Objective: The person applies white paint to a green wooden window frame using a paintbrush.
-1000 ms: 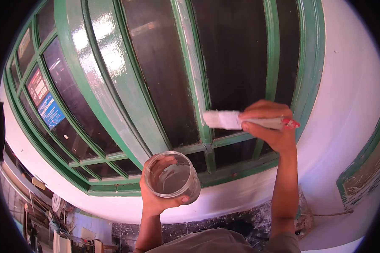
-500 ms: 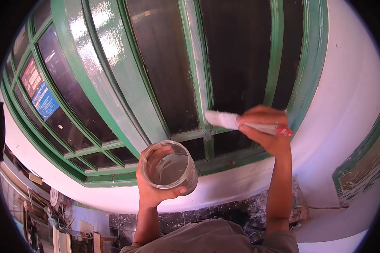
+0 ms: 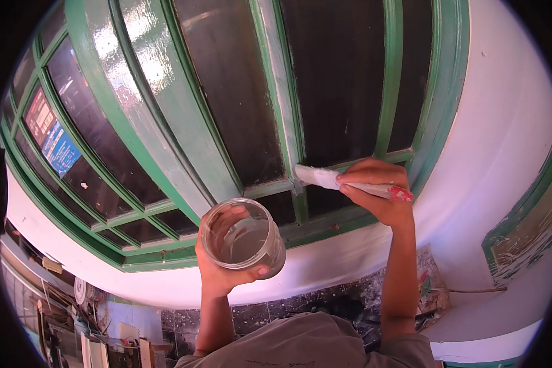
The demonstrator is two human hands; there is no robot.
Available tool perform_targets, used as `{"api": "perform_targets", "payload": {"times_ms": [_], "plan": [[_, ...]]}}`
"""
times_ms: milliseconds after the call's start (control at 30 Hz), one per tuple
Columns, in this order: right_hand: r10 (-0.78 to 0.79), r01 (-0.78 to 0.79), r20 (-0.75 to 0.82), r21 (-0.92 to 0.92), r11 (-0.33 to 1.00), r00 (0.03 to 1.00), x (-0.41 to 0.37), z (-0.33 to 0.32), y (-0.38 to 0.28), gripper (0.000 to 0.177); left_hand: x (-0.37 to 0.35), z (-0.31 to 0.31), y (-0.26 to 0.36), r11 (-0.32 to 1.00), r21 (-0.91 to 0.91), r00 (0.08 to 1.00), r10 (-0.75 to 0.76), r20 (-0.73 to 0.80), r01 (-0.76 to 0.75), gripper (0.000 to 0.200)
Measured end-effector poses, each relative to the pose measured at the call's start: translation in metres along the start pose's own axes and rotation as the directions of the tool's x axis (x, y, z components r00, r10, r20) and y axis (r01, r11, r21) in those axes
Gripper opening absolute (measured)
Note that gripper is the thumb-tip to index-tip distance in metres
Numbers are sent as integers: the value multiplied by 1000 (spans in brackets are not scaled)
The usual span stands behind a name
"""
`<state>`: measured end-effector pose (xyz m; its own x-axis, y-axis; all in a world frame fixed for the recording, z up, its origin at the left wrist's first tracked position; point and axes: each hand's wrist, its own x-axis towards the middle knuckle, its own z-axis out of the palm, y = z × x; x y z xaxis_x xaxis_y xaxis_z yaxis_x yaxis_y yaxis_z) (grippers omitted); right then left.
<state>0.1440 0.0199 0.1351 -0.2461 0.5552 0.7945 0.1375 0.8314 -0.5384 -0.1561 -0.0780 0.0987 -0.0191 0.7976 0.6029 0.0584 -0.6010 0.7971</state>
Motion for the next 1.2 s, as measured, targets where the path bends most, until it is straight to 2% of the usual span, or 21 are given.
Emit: {"api": "perform_targets", "payload": {"times_ms": [100, 200, 300, 400, 500, 533, 633, 767, 800, 1200], "plan": [[-9, 8, -32, -30, 1000, 999, -5, 12, 8, 22, -1, 3, 0, 1000, -2, 1000, -6, 10, 6, 111], [82, -81, 28, -47, 996, 996, -21, 11, 15, 22, -1, 3, -4, 1000, 12, 1000, 13, 20, -13, 111], [147, -147, -12, -30, 989, 989, -33, 5, 9, 20, -5, 6, -9, 999, 40, 999, 20, 26, -21, 110], [150, -100, -209, 229, 968, 966, -42, 0, -1, 20, -7, 12, -14, 997, 74, 1000, 10, 28, -12, 108], [347, -110, -221, 682, 723, 911, -44, 14, -23, 19, -11, 16, -21, 995, 101, 1000, -15, 28, 12, 106], [334, -118, -193, 682, 722, 923, -44, 21, -28, 18, -11, 18, -22, 994, 106, 999, -25, 26, 22, 106], [453, -286, -58, 703, 652, 890, -45, 32, -37, 17, -15, 19, -26, 997, 68, 999, -20, 31, 18, 105], [501, -441, 69, 587, 679, 863, -48, 32, -38, 16, -17, 13, -18, 994, 97, 998, -51, 33, 47, 103], [474, -432, 88, 577, 693, 876, -49, 29, -36, 15, -18, 11, -19, 990, 137, 998, -48, 49, 41, 103], [512, -536, 159, 271, 799, 844, -27, -3, -57, 13, -20, 12, -26, 987, 134, 995, -97, 31, 92, 104]]}}
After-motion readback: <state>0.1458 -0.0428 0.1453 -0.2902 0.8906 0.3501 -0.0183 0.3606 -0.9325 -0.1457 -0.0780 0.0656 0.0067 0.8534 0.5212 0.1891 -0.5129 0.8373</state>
